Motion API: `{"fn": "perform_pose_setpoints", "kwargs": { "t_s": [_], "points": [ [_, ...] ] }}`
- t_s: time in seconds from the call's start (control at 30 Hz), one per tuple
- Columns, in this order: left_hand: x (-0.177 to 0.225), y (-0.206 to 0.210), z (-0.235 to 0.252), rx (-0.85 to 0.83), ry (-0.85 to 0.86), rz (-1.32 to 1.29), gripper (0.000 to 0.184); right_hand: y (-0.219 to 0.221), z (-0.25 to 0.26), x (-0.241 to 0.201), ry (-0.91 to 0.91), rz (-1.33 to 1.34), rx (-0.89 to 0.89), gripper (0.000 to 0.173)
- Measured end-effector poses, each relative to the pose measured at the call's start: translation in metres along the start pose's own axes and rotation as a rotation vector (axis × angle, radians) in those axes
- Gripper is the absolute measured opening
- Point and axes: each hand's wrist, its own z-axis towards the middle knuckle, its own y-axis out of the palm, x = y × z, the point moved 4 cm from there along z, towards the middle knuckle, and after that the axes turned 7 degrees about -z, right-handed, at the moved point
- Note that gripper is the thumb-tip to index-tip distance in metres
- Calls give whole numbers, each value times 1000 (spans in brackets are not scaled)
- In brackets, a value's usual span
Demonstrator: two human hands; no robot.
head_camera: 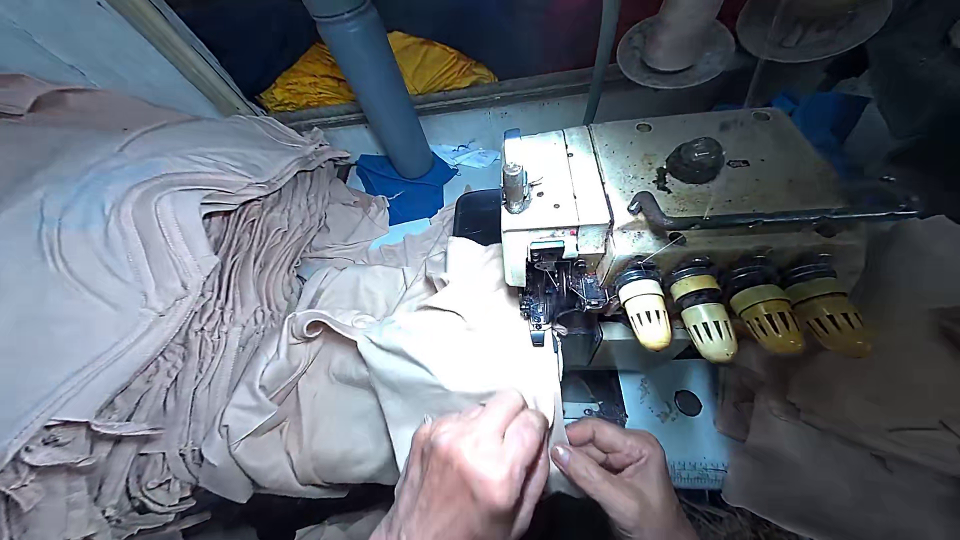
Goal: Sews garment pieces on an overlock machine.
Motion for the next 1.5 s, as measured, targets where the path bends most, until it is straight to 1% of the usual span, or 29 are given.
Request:
{"fn": "perform_pose_setpoints", "kwargs": {
  "t_s": [0.07, 0.17, 0.3, 0.37, 0.5, 0.6, 0.7, 0.8, 0.9, 0.97, 1.03, 1.17, 1.33, 1.5],
  "points": [
    [-7, 2, 12, 58, -23, 15, 21, 5, 17, 0, -62, -18, 43, 8],
    [-10, 1, 19, 70, -104, 35, 21, 10, 31, -1, -65, -2, 64, 10],
    [-11, -2, 13, 52, -171, 52, 22, 8, 25, -3, -36, 35, 13, 5],
    [-12, -5, 6, 45, -208, 31, 22, 5, 20, -4, -36, 45, -11, 7],
    [-16, -13, -13, 96, -275, -65, 20, 0, 13, -1, -35, 47, -44, 6],
    [-14, -21, -24, 130, -256, -232, 15, -5, 6, 0, -18, 79, -78, 9],
    [-3, -27, -23, 72, -220, -324, 14, -7, 2, -1, -35, 104, -104, 12],
    [5, -19, -19, 17, -149, -279, 15, -6, 1, -3, -29, 133, -99, 20],
    [4, -2, -10, 41, -67, -136, 17, -1, 6, -4, -45, 154, -79, 27],
    [-2, 9, -3, 120, -63, -57, 19, 4, 12, -6, -54, 146, -45, 24],
    [-8, 13, 1, 166, -113, -46, 16, 8, 17, -7, -46, 128, -13, 17],
    [-12, 9, 0, 158, -157, -68, 13, 12, 17, -9, -29, 138, -1, 17],
    [-11, 10, -2, 204, -104, -106, 14, 15, 16, -5, -43, 168, 14, 17],
    [-12, 12, 10, 183, -76, -54, 15, 26, 18, -2, -69, 163, 58, 10]
  ]
}}
